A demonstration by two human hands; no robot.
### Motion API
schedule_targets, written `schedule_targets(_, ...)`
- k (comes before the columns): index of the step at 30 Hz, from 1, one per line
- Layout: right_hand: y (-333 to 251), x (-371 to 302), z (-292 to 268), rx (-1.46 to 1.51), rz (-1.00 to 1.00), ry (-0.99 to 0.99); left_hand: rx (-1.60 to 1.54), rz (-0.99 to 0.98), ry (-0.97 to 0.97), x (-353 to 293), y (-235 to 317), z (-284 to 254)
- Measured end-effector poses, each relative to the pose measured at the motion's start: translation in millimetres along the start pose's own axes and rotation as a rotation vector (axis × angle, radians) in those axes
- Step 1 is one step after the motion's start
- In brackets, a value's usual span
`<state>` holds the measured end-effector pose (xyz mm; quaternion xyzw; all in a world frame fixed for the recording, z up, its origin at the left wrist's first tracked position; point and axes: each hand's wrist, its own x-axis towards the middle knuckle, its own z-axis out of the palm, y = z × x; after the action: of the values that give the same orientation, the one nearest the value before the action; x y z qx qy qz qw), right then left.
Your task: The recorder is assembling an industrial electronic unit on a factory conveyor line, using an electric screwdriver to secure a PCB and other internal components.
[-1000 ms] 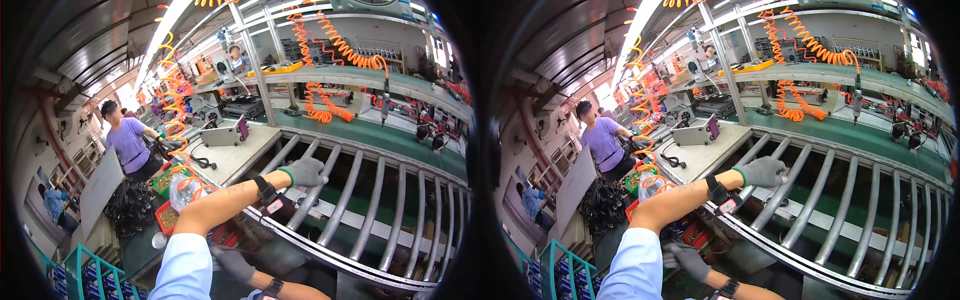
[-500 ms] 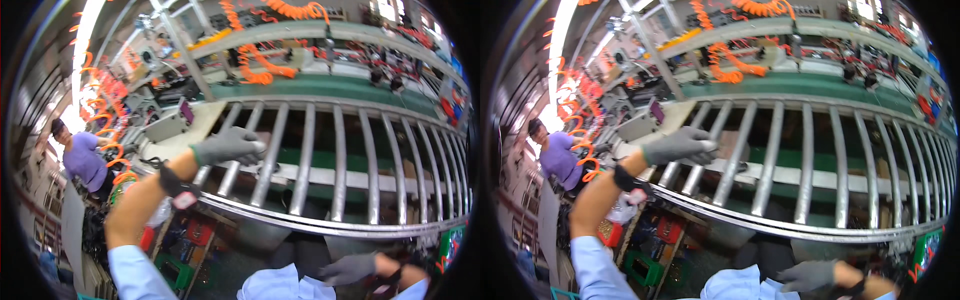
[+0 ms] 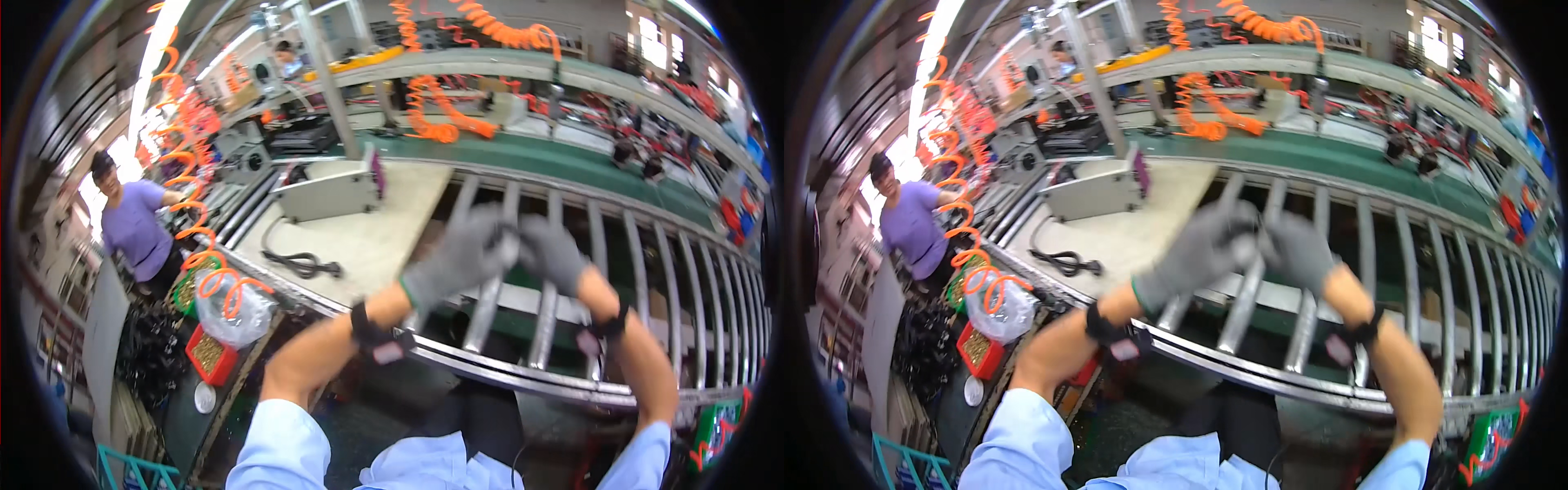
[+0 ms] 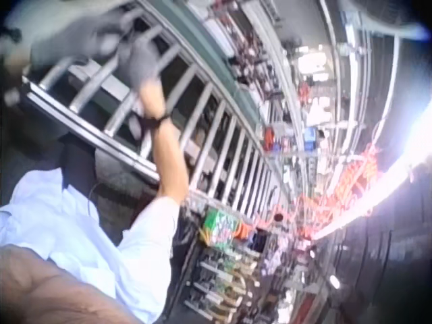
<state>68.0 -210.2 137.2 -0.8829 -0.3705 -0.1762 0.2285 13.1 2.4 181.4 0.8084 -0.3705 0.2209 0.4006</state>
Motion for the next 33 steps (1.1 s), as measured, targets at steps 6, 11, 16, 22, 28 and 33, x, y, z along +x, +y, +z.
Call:
schedule_targets(6, -35.9, -150.0, 37.0, 0.423, 0.381, -0.272, 0.529, -0.525, -0.168, -167.6, -69.8, -17.9)
schedule_targets(11, -23.1, -189.6, 36.6, 0.451, 0.449, -0.199, 0.640, -0.268, -0.142, -210.7, -91.4, -1.1)
schedule_targets(16, -23.8, -180.8, 52.2, 0.432, 0.380, -0.120, 0.611, -0.287, -0.104, -210.2, -68.3, 52.2)
schedule_targets(22, -47.6, -141.8, 66.4, 0.432, 0.298, -0.083, 0.550, -0.479, -0.251, -189.5, -29.6, 85.0)
schedule_targets(28, -50.5, -124.2, 76.2, 0.404, 0.177, -0.049, 0.589, -0.538, -0.457, -162.5, 3.8, 107.3)
schedule_targets(33, -44.3, -120.6, 66.8, 0.376, 0.162, 0.032, 0.489, -0.512, -0.629, -132.3, 32.8, 126.8)
